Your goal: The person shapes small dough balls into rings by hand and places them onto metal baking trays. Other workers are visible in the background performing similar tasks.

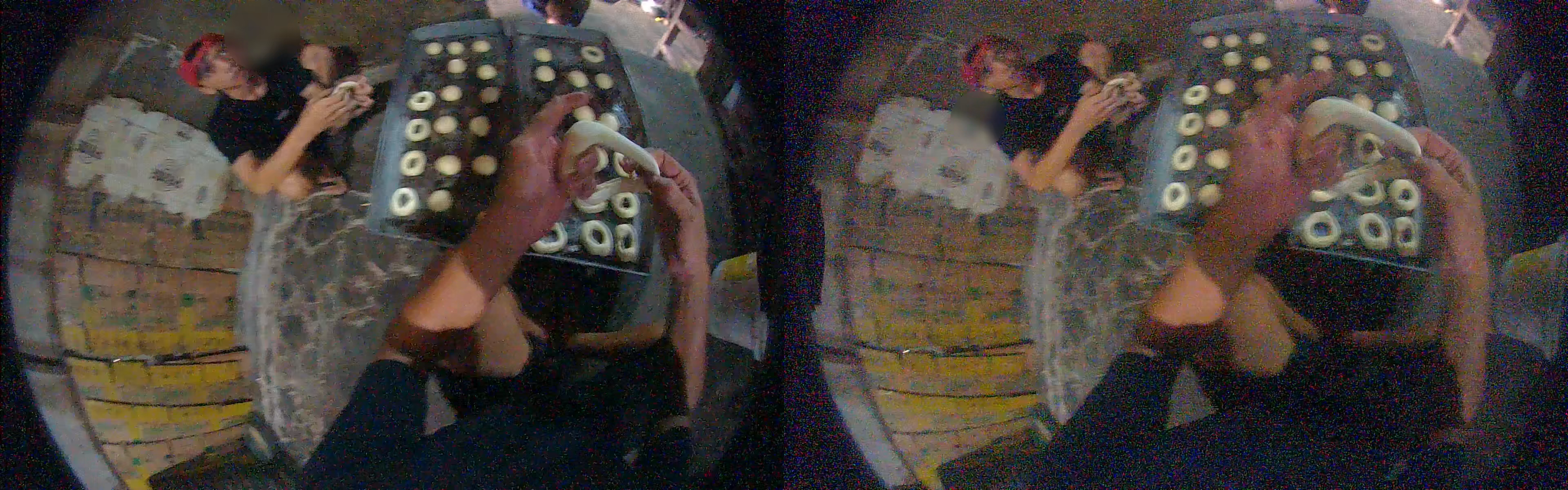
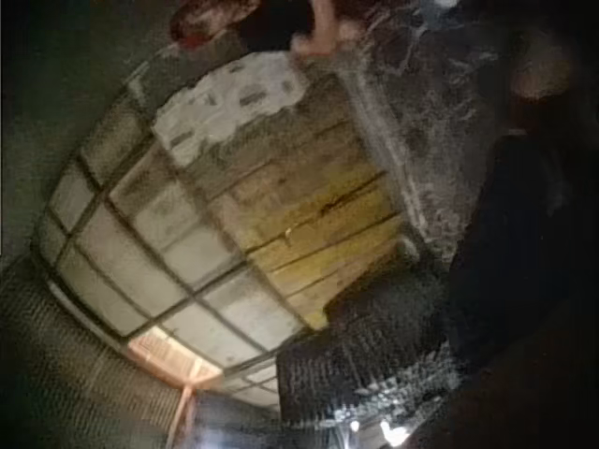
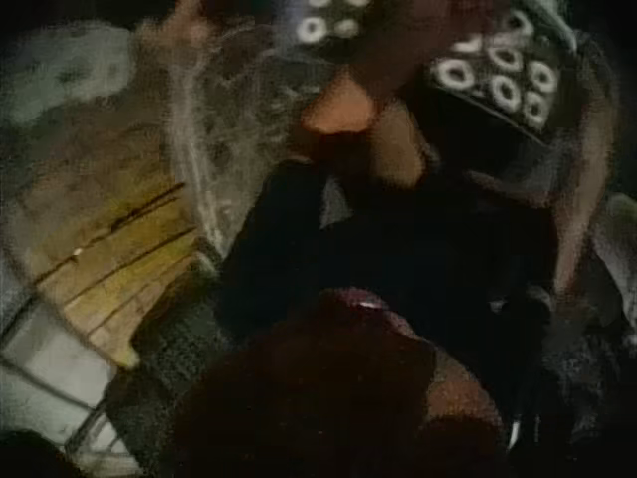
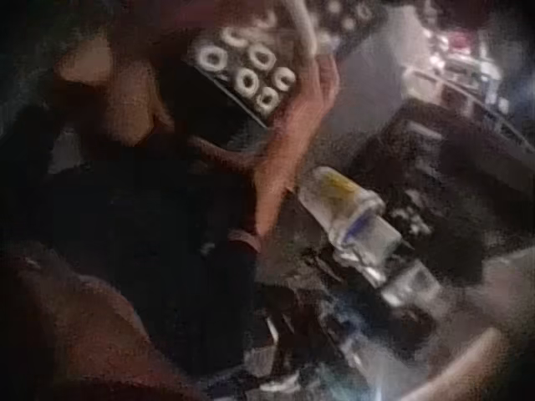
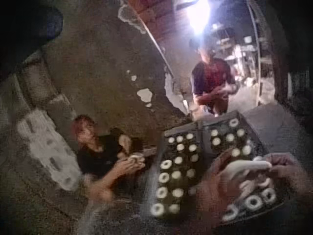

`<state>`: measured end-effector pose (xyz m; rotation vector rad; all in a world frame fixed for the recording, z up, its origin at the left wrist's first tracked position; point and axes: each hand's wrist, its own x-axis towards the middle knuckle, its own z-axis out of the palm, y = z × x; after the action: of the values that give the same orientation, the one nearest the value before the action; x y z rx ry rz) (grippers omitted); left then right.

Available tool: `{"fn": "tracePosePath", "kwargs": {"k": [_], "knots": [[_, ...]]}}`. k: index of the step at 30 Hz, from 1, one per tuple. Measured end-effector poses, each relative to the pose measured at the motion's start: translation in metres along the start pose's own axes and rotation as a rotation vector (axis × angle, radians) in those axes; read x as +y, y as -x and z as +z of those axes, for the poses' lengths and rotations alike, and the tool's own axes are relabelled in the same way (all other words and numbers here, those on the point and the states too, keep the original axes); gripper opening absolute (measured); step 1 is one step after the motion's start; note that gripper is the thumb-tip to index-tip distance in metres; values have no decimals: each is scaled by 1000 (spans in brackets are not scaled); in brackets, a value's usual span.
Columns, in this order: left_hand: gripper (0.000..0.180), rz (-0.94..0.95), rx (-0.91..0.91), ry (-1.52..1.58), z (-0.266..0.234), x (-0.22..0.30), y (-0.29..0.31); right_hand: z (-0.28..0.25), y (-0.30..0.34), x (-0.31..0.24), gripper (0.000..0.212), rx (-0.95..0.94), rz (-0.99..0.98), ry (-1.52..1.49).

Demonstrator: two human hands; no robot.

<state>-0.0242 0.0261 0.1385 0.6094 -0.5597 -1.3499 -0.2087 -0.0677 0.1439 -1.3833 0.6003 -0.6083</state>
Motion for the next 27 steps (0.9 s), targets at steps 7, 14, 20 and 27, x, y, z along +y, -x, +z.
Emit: {"fn": "tracePosePath", "kwargs": {"k": [7,14,20,27], "knots": [[45,58,173,256,-43,8,-4,15,-63,30,33,-8,159,-367],[49,-119,281,-117,-87,8,-18,-60,-245,134,34,194,-104,1026],[43,-136,373,-144,-88,7,-17,-62,-335,230,36,267,157,783],[48,-117,349,-123,-86,9,-17,-83,-351,279,36,208,-62,1307]]}}
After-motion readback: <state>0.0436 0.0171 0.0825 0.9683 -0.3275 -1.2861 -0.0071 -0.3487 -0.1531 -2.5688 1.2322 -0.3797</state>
